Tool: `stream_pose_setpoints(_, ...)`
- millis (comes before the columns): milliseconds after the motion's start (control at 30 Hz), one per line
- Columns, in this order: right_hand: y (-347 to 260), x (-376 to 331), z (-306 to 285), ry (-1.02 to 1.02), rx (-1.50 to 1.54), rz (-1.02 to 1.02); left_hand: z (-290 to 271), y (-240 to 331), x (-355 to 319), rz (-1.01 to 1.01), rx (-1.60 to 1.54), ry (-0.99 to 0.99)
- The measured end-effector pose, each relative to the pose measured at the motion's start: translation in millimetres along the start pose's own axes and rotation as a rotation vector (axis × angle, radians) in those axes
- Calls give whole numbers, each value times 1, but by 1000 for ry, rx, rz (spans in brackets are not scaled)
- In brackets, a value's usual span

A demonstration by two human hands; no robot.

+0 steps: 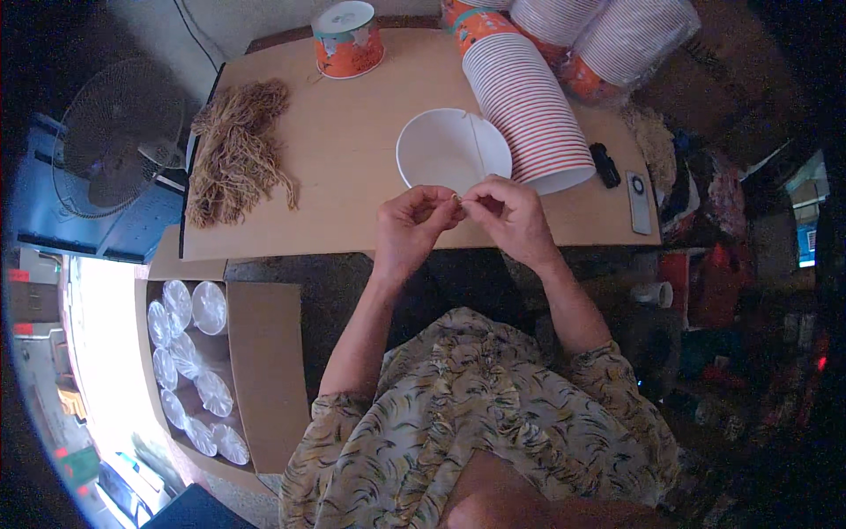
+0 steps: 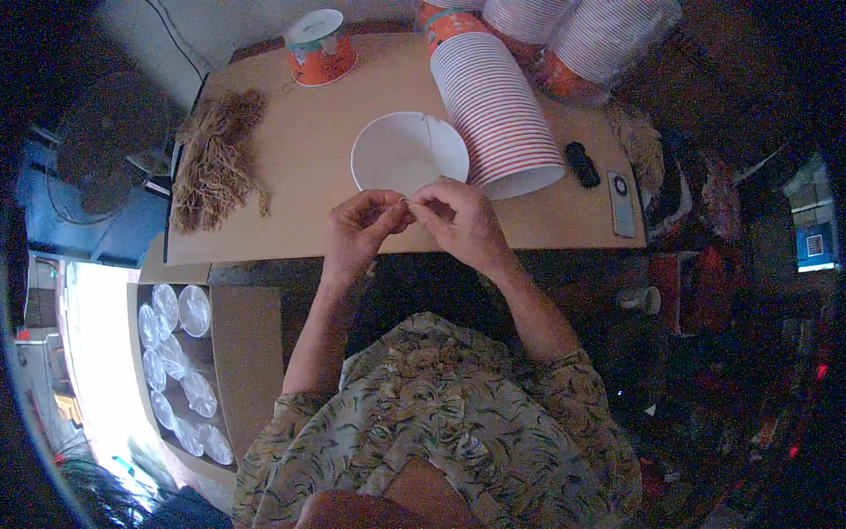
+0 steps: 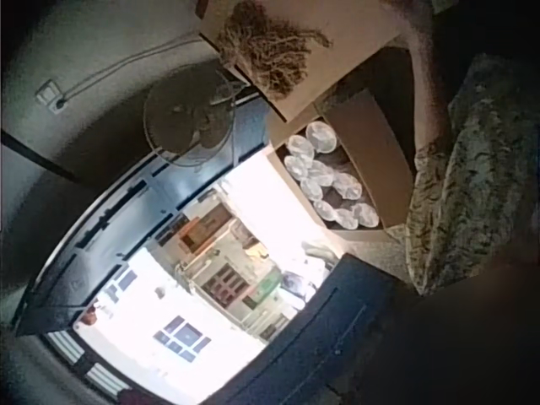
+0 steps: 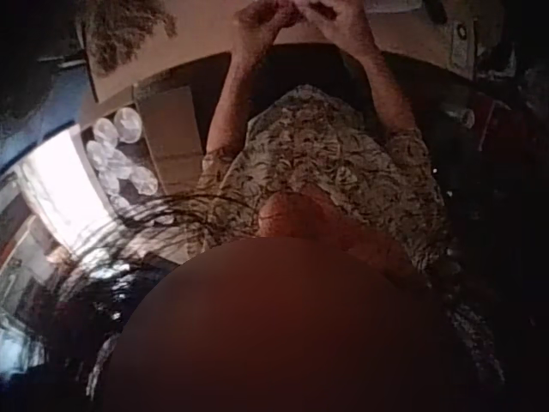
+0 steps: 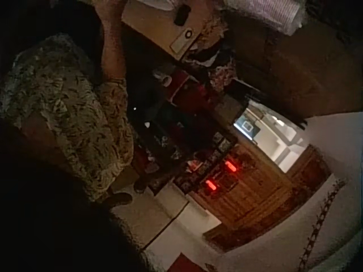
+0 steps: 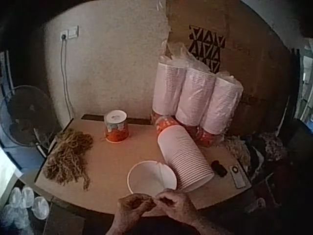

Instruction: The recorder is unpacking paper buckets and attaching string handles to them at a workbench.

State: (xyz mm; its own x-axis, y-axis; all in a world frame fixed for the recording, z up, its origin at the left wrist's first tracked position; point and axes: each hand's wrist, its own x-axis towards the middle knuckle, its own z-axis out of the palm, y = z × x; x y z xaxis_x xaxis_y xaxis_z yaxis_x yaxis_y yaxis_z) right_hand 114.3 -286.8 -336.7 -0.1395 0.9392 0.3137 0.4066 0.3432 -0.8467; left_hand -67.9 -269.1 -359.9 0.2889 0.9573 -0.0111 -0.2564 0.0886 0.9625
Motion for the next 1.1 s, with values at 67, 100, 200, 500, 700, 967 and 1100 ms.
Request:
stream_pose_setpoints(67,4,-1,0,-27,79,101,0,4,1,-7,7,7)
stream_pose_setpoints(100,3,-1,1,-38,80,106,1,6,0,-21,59,4)
stream_pose_setpoints(200,-6,2,2,10,153,201,5,8,-1,-28,86,11)
stream_pose_setpoints(500,-3,7,-1,0,196,293,5,-3,-4,63,175,40)
stream_pose_setpoints(700,-6,7,-2,-2,220,342,9,4,-5,2,133,65)
stream_pose_setpoints(967,-4,10,-4,-39,225,382,10,-3,-3,54,148,58)
stream_pose_setpoints(1100,-6,10,-3,-37,265,344,8,-4,-2,42,123,35)
